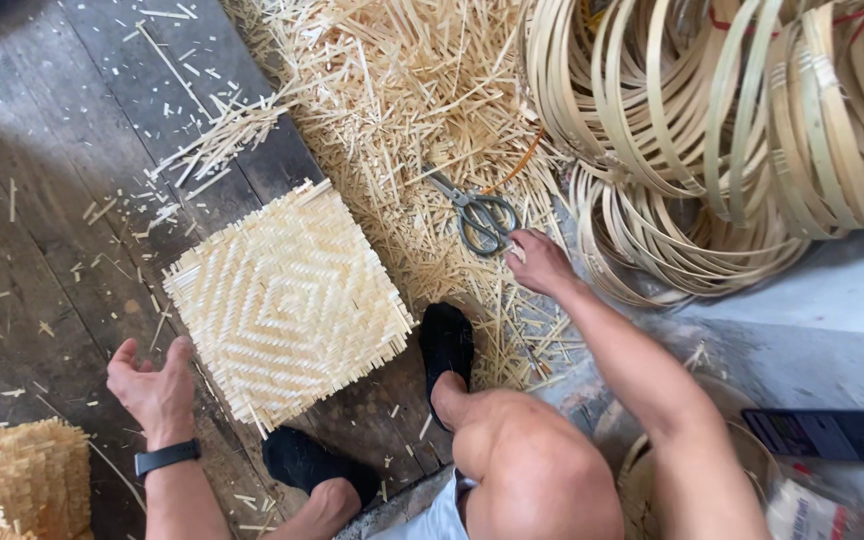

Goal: The person assembles small round bamboo bowls by placing a pre-woven square mat onto a wooden base, fitting a circular bamboo rim over it, and trimming the excess mat with shears. The process is repeated for multiple units, with finished bowls set aside.

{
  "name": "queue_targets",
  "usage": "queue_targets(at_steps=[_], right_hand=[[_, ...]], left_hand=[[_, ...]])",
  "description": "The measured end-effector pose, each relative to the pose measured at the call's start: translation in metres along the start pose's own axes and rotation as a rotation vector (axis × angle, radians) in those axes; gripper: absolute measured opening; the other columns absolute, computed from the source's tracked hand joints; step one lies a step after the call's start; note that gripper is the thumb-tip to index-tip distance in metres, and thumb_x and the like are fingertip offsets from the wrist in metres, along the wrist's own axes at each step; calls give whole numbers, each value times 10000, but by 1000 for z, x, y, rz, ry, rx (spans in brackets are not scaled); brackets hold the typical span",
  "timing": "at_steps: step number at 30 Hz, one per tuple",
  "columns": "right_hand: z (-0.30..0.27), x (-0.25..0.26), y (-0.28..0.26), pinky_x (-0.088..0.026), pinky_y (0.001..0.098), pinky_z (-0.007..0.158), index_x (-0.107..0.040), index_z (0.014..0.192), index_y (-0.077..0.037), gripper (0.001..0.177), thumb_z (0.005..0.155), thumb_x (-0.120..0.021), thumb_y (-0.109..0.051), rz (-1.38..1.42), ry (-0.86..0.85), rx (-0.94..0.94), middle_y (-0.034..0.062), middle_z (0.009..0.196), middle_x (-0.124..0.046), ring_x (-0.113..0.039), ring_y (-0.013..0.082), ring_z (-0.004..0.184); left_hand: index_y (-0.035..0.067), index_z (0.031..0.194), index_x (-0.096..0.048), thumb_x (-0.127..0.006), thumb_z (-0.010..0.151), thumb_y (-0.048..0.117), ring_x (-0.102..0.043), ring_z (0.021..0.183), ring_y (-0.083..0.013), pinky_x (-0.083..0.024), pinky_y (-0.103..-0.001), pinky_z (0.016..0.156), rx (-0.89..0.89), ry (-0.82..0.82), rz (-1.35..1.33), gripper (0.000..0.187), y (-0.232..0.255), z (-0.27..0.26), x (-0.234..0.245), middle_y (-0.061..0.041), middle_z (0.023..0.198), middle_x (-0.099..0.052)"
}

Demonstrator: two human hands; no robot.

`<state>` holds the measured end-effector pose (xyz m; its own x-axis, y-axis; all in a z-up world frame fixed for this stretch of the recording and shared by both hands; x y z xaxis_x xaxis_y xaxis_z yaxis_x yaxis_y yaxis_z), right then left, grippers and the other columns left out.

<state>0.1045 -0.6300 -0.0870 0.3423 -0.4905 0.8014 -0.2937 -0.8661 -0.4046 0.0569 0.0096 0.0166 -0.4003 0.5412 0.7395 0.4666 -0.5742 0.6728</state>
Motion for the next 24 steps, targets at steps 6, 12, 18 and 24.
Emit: queue_targets(at_steps=[6,12,18,24], right_hand=[[108,-83,4,-461,475,1048,-386,1454,16,618,899,-618,-129,-210,76,-114,252,1375,-496,-539,341,1221],[132,-108,11,-610,433,866,-440,1391,64,592,867,-643,-124,-57,-139,-223,290,1257,-565,-649,357,1049],[-36,-37,20,-528,417,649,-644,795,-52,335,646,-872,-247,303,-278,28,94,707,-691,-679,239,670],[-237,145,55,-605,310,840,-716,1089,-77,435,706,-823,-255,657,125,-64,45,937,-762,-739,150,865]], left_hand=[[8,1458,-473,-805,904,225,-506,1277,-323,-527,-428,987,-224,-130,31,682,113,-34,-22,-200,1419,-458],[14,1450,-442,-825,852,238,-489,1355,-333,-532,-438,1002,-684,-367,-111,744,274,-87,-109,-229,1492,-449],[36,1442,-443,-836,828,342,-460,1368,-380,-398,-523,1149,-981,-592,-147,790,396,-161,-199,-226,1474,-448],[-14,1529,-297,-803,810,498,-399,1444,-377,-340,-529,1206,-760,-751,-211,1018,443,-191,-269,-256,1540,-372]])
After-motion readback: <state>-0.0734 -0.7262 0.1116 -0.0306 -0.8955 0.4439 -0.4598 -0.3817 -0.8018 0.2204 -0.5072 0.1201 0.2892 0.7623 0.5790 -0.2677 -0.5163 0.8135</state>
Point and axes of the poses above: each hand's wrist, its own z-axis towards the middle knuckle, its own x-axis out of the back of the hand, y = z × x, the point moved 8 cm from there along z, towards the middle knuckle
